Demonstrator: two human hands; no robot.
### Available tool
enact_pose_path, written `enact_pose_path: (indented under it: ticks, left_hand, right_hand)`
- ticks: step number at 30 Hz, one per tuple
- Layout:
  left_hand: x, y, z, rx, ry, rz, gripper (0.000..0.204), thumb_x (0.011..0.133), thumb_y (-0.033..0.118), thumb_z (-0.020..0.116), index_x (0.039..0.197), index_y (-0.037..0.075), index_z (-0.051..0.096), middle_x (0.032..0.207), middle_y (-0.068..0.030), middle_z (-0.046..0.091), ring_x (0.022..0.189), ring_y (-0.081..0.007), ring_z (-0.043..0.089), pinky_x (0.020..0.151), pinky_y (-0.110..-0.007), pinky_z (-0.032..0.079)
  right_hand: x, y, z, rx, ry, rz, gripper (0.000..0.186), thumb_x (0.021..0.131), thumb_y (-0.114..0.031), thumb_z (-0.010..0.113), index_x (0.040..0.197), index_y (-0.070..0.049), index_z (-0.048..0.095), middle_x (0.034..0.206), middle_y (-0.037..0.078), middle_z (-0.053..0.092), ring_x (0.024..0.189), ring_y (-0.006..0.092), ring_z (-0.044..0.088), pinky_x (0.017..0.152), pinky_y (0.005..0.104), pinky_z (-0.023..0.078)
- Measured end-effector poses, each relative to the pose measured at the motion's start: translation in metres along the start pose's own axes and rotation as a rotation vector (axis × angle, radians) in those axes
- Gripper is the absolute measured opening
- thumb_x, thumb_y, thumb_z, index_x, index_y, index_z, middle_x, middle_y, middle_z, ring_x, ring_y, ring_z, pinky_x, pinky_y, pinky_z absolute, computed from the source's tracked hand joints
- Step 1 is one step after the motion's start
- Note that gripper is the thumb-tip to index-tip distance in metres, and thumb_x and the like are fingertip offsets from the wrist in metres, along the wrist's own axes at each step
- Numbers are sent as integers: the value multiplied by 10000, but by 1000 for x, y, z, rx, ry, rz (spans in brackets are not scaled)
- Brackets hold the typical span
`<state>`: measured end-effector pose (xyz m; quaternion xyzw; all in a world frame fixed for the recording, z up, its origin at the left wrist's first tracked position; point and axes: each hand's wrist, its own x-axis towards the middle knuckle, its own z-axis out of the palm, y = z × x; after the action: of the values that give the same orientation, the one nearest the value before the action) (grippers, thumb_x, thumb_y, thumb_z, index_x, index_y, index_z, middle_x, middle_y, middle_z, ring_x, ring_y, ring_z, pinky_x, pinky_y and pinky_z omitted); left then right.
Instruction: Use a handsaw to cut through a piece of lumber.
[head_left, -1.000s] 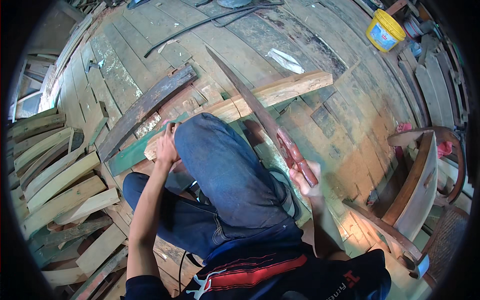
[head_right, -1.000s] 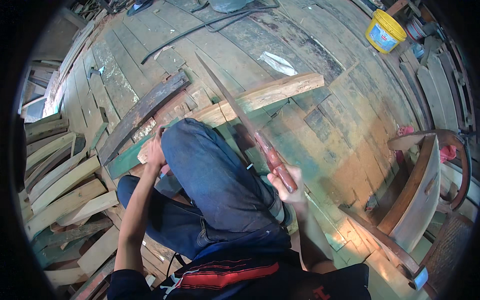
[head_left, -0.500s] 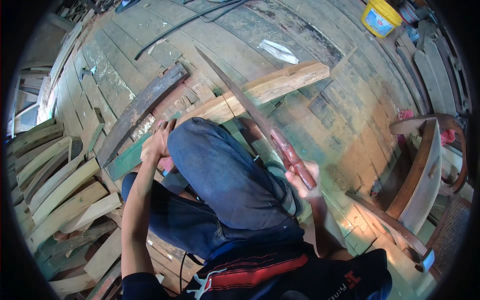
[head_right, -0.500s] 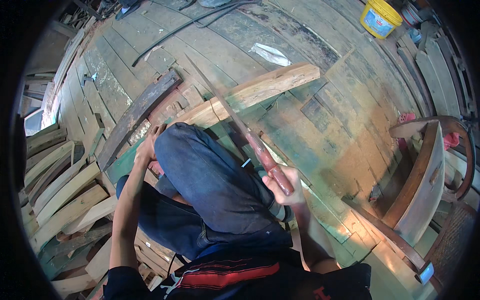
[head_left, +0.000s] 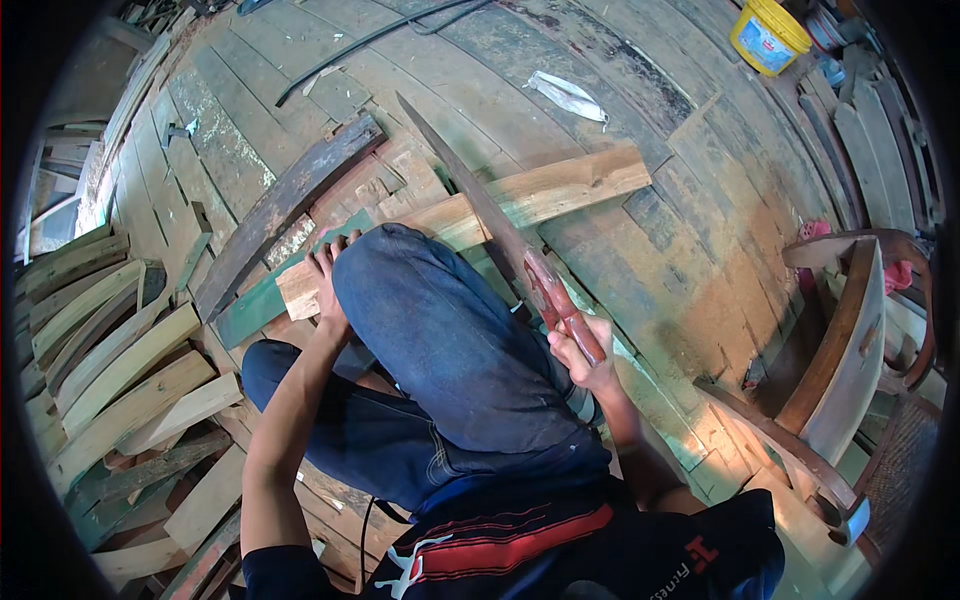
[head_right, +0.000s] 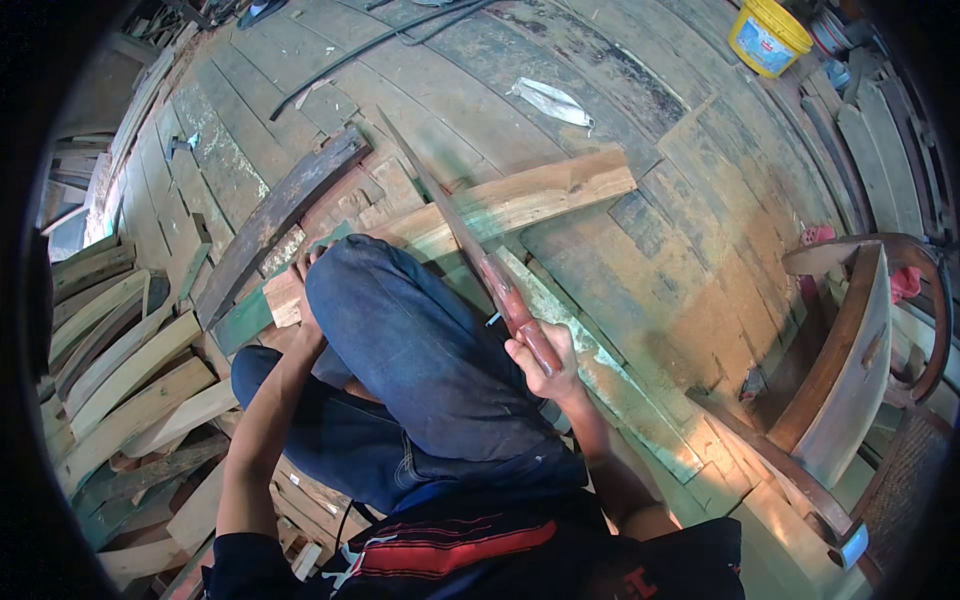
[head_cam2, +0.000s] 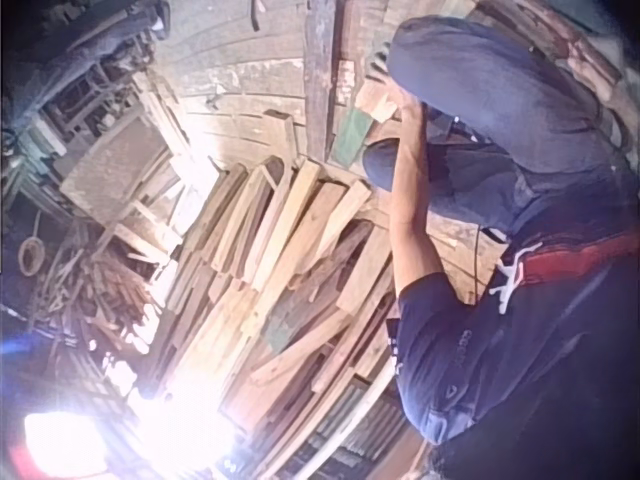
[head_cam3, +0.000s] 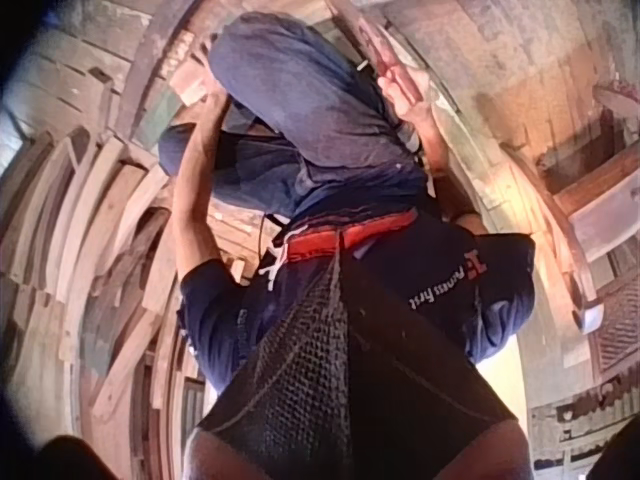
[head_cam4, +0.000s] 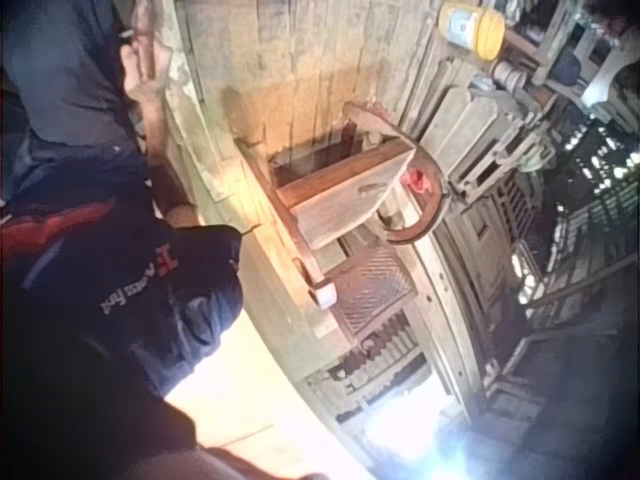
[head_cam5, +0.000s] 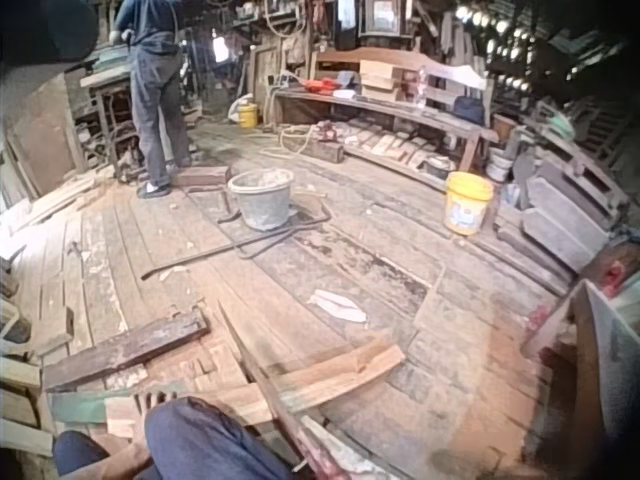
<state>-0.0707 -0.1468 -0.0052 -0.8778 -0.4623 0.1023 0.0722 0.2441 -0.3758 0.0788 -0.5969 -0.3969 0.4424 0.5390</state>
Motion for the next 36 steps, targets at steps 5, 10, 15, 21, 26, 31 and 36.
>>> enact_pose_path:
  ticks: [5,10,15,21,26,31,36]
  left_hand:
    - [-14,5,12,42,-1,5,618,850,310,542,1400,88,371,1327,-181,433,1236,-377,385,1026,-607,243]
    - [-27,3,22,-275,-240,-23,563,840,306,552,1345,86,435,1296,-179,469,1217,-364,414,1015,-572,274]
    - [-19,-10,28,-499,-392,-91,511,831,302,562,1290,84,499,1265,-177,506,1198,-352,444,1005,-536,306]
    - [-25,-7,38,-535,-417,-102,400,805,287,592,1149,85,604,1164,-173,582,1121,-340,514,944,-472,375]
    - [-24,-15,56,-543,-324,-93,316,756,261,646,1014,80,674,1013,-179,644,958,-360,589,846,-420,437]
    - [-21,-12,72,-503,-386,-101,356,705,219,684,1036,90,670,1059,-165,622,985,-322,560,858,-406,406]
    - [-20,-10,50,-576,-283,-108,346,748,218,635,1061,73,658,1093,-186,613,984,-388,565,839,-430,451]
  right_hand:
    - [-7,21,0,-36,3,-27,128,775,-32,640,725,25,537,603,110,527,495,236,524,497,335,406]
    - [-5,18,-3,-99,-26,-95,104,755,-25,635,725,20,546,592,123,521,502,281,543,494,351,416]
    - [1,25,-16,-204,-32,-172,74,729,-29,634,720,9,571,576,119,521,465,287,531,461,355,396]
    - [-8,42,-25,-316,-52,-197,110,745,-33,626,679,-3,545,570,84,509,487,199,516,492,329,395]
    - [12,46,-2,-241,-64,-159,112,776,-37,624,700,5,554,564,125,497,476,259,524,466,352,372]
    - [48,52,12,-272,-90,-210,170,824,-64,630,697,3,539,556,97,483,496,188,510,471,335,370]
    - [-41,28,-29,-403,-163,-47,406,848,-18,522,1248,39,554,598,91,553,544,135,545,496,332,388]
